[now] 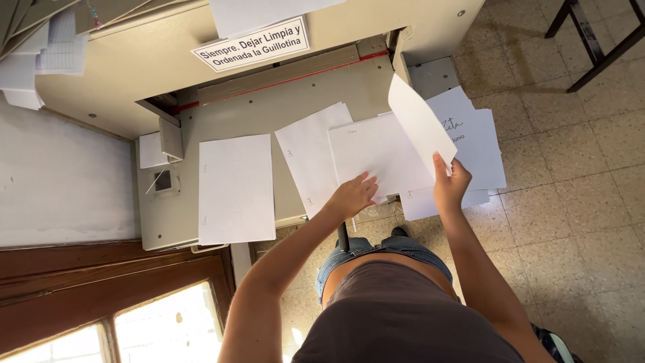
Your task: Sorting and stacking printed sheets of paper into organized piles on top of a paper cutting machine.
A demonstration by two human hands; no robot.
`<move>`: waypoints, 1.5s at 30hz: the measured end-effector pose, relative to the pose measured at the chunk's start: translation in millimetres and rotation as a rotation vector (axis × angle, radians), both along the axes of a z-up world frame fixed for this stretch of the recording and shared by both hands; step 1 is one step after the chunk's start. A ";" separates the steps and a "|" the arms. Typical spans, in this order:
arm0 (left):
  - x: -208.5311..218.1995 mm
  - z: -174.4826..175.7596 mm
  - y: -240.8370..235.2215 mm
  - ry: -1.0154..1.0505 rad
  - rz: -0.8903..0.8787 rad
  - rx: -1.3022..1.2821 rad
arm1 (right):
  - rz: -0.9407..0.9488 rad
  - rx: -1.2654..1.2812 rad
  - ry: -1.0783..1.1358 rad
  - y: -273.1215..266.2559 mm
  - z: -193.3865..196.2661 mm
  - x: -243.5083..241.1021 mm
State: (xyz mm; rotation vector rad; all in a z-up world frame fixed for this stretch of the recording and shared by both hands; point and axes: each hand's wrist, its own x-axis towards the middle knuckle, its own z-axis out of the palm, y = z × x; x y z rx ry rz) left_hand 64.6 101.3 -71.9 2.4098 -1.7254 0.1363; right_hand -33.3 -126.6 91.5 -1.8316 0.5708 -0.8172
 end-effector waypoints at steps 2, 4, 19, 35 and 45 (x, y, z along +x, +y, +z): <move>1.3 22.1 -0.3 0.018 0.002 0.063 | 0.008 0.013 0.000 1.3 -7.5 1.6; 2.4 42.0 0.5 0.041 0.006 0.125 | 0.019 0.025 0.006 3.1 -13.4 1.0; 23.0 40.2 -2.3 0.186 -0.073 0.226 | 0.460 -0.056 0.026 64.0 -2.1 6.5; 33.2 76.0 23.3 0.306 0.294 0.300 | 0.275 0.182 0.128 9.2 -98.0 8.0; -6.0 123.0 -3.2 1.507 1.138 -1.029 | 0.158 0.567 0.195 12.5 -65.8 13.0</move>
